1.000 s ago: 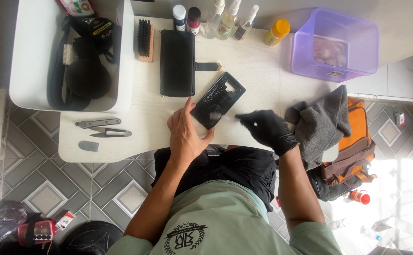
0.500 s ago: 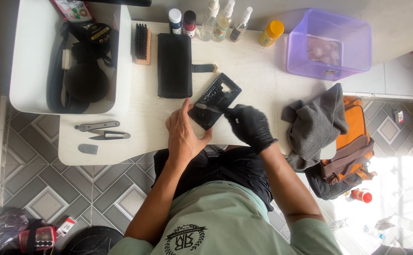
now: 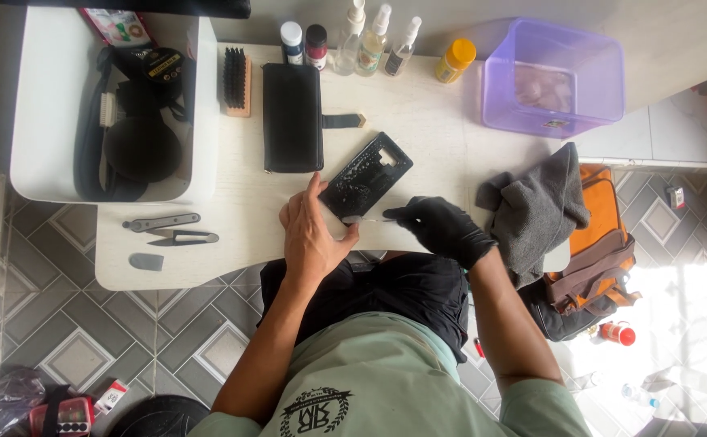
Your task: Cleaning and inspecting a phone case and a wallet using a cloth and liquid cleaner.
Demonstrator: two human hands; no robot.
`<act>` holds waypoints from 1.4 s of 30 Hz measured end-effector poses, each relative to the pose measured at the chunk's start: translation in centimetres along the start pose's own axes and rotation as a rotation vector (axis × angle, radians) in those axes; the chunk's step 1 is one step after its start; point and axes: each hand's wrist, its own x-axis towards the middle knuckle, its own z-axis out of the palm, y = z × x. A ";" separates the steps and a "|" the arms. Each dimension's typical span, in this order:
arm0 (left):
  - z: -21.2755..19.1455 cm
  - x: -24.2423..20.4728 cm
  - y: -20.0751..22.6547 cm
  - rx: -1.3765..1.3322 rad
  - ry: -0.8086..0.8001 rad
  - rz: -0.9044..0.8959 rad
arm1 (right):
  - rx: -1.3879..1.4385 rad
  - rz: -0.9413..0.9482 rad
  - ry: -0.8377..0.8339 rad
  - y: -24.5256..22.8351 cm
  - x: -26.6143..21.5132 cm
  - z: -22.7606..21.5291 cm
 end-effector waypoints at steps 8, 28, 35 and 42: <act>0.1 -0.1 -0.2 -0.012 0.001 0.013 | -0.034 0.023 0.172 0.8 0.6 -1.8; 0.1 -0.1 0.0 0.061 0.070 0.090 | 0.015 -0.032 0.982 10.6 0.7 -12.5; -0.2 -0.1 0.2 0.050 0.067 0.079 | -0.066 0.021 0.956 12.2 2.5 -11.9; -0.3 0.0 0.4 0.059 0.039 0.069 | -0.049 -0.002 0.990 12.7 1.9 -11.8</act>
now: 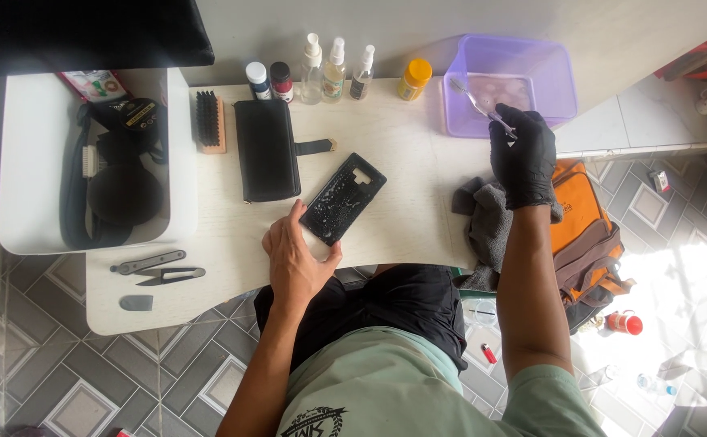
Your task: Cleaning and inspecting a phone case and a wallet using a cloth and liquid cleaner.
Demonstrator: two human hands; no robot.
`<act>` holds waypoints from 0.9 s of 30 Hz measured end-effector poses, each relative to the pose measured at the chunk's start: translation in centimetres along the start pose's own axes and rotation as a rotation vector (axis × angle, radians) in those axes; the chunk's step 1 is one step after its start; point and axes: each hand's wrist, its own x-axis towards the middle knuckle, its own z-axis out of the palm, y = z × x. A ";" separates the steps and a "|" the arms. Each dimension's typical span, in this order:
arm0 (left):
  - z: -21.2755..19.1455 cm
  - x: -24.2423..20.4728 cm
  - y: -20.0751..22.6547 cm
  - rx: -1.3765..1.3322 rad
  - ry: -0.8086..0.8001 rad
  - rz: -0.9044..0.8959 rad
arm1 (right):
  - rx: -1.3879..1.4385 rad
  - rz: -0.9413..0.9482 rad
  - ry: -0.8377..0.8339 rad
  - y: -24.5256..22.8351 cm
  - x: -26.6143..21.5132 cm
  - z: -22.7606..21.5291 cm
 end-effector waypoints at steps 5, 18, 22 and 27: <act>-0.1 0.0 0.0 -0.018 -0.005 0.003 | -0.080 0.001 0.030 -3.5 -0.5 -2.9; -0.1 0.1 0.0 -0.004 0.010 0.015 | -0.228 0.492 -0.545 -2.6 -8.0 -7.7; 0.1 0.1 -0.3 -0.004 0.014 0.004 | -0.148 0.449 -0.684 -5.2 -9.0 -8.2; 0.2 0.1 -0.2 -0.064 -0.034 -0.031 | -0.056 0.055 -0.763 -10.0 -10.1 -3.2</act>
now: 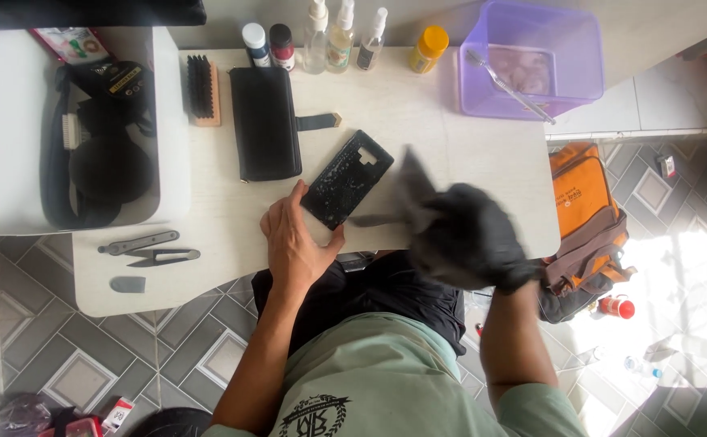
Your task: Cleaning and inspecting a phone case and a wallet using a cloth and liquid cleaner.
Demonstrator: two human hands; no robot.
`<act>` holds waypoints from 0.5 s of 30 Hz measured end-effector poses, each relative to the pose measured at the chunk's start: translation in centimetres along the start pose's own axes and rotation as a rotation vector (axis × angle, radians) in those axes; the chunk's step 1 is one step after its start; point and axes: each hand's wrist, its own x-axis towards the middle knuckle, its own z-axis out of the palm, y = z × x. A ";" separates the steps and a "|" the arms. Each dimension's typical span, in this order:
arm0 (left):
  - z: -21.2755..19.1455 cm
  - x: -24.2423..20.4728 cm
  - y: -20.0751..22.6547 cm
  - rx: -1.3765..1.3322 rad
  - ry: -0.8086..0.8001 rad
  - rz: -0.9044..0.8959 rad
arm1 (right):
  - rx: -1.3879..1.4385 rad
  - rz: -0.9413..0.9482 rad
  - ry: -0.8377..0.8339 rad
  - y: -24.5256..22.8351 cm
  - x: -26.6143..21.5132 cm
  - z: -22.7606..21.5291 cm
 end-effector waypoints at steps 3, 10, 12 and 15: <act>-1.7 0.4 1.4 -0.006 -0.005 0.028 | 0.014 -0.321 0.030 -10.1 1.7 2.8; -0.4 0.2 -0.5 0.028 0.025 0.051 | 0.041 -0.419 0.102 -9.4 6.5 6.6; -0.9 0.5 0.5 -0.026 -0.017 -0.008 | 0.047 -0.447 0.148 -8.4 7.9 7.9; -0.5 0.2 0.0 -0.025 -0.030 -0.027 | -0.042 -0.376 0.305 -5.9 9.7 9.0</act>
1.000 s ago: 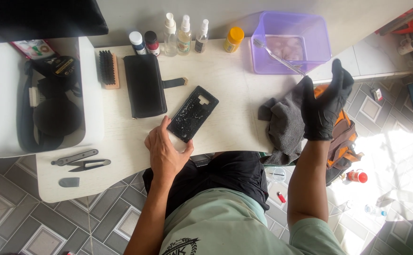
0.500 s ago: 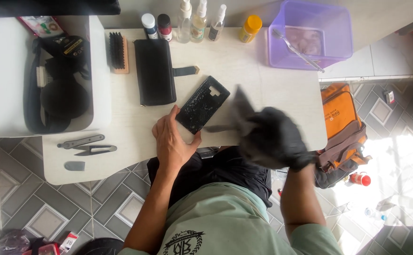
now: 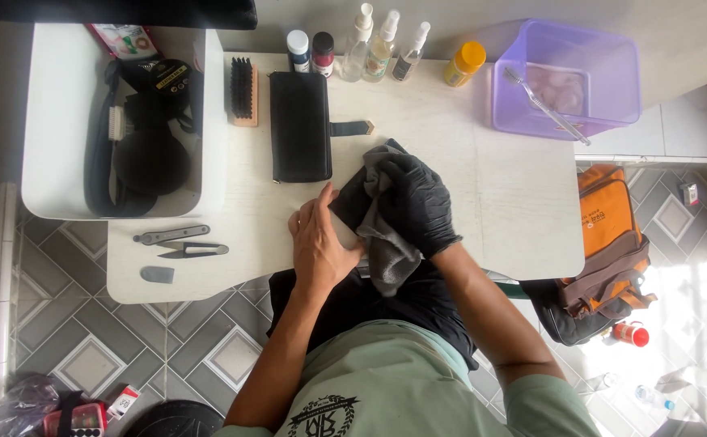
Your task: Cleaning and inspecting a phone case and a wallet using a cloth and liquid cleaner.
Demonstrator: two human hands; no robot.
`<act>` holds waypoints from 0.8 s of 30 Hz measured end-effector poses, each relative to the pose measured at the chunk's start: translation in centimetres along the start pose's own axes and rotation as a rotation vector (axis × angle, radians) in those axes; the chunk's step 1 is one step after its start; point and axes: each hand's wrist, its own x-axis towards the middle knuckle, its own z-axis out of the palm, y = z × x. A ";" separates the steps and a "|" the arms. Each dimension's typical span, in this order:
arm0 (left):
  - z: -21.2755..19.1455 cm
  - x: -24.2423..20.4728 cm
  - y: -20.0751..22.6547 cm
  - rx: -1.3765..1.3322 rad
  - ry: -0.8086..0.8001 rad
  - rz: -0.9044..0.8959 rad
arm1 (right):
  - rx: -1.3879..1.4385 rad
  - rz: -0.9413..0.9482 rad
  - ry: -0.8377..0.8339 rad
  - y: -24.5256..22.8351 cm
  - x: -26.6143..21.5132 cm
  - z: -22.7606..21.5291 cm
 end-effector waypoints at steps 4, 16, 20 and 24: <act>-0.1 0.1 0.0 0.001 0.034 0.016 | -0.363 0.026 0.142 -7.7 0.2 -2.3; 0.0 0.1 -0.1 -0.035 0.024 -0.001 | -0.243 -0.110 -0.125 -5.0 1.4 -2.0; 0.2 0.0 -0.3 -0.035 0.012 -0.027 | -0.422 0.152 -0.167 -5.4 3.0 -4.8; -0.1 0.1 -0.1 -0.069 -0.031 -0.045 | -0.343 -0.030 -0.211 -4.5 1.8 -4.1</act>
